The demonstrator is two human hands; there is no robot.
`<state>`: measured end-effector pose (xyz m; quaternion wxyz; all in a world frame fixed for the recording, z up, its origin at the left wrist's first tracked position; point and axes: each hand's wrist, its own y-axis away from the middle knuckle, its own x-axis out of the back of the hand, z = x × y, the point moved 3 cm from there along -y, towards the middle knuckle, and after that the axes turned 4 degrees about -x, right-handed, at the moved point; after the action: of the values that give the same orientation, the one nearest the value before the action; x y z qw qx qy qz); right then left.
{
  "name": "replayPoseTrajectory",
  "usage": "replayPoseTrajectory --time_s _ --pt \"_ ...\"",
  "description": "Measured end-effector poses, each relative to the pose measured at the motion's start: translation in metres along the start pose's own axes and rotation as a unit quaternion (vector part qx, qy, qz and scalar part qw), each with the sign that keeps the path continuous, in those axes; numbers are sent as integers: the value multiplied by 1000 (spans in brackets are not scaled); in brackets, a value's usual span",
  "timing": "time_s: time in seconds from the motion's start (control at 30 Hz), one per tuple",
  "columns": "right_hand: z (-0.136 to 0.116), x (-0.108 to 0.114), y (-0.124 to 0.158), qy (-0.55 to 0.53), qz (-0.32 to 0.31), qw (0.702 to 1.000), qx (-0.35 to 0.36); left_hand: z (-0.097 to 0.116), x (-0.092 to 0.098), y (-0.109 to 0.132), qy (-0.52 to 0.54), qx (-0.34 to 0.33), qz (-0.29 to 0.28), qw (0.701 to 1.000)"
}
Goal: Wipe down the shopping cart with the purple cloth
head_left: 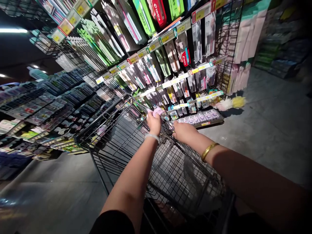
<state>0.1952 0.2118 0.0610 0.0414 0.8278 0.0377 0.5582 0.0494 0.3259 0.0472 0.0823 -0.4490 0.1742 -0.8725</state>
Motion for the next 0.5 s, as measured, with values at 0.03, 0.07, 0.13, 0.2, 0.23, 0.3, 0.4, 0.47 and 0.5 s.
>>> replayPoseTrajectory --time_s 0.03,0.07,0.13,0.2,0.23,0.3,0.4,0.47,0.5 --pt "1 1 0 -2 -4 1000 -2 0 -5 18 18 5 6 1000" --pt "1 1 -1 -5 -11 1000 -6 0 -11 36 89 1 1 996" --pt "2 2 -2 -14 -24 1000 -10 2 -24 67 200 -29 -42 978" --pt "3 1 -3 -18 -31 999 -3 2 -34 83 251 -11 -53 966" --pt "4 1 -4 -17 -33 999 1 1 -37 84 258 3 -47 965" --pt "4 0 -5 -9 -33 999 5 -1 -40 79 251 17 -27 967" --pt "5 -1 -7 1 -27 1000 0 -3 -40 68 262 -5 -14 965" --pt "4 -2 -8 7 -22 1000 1 -9 -40 65 302 7 -11 953" --pt "4 -1 -7 11 -20 1000 2 -13 -40 62 313 32 -3 949"
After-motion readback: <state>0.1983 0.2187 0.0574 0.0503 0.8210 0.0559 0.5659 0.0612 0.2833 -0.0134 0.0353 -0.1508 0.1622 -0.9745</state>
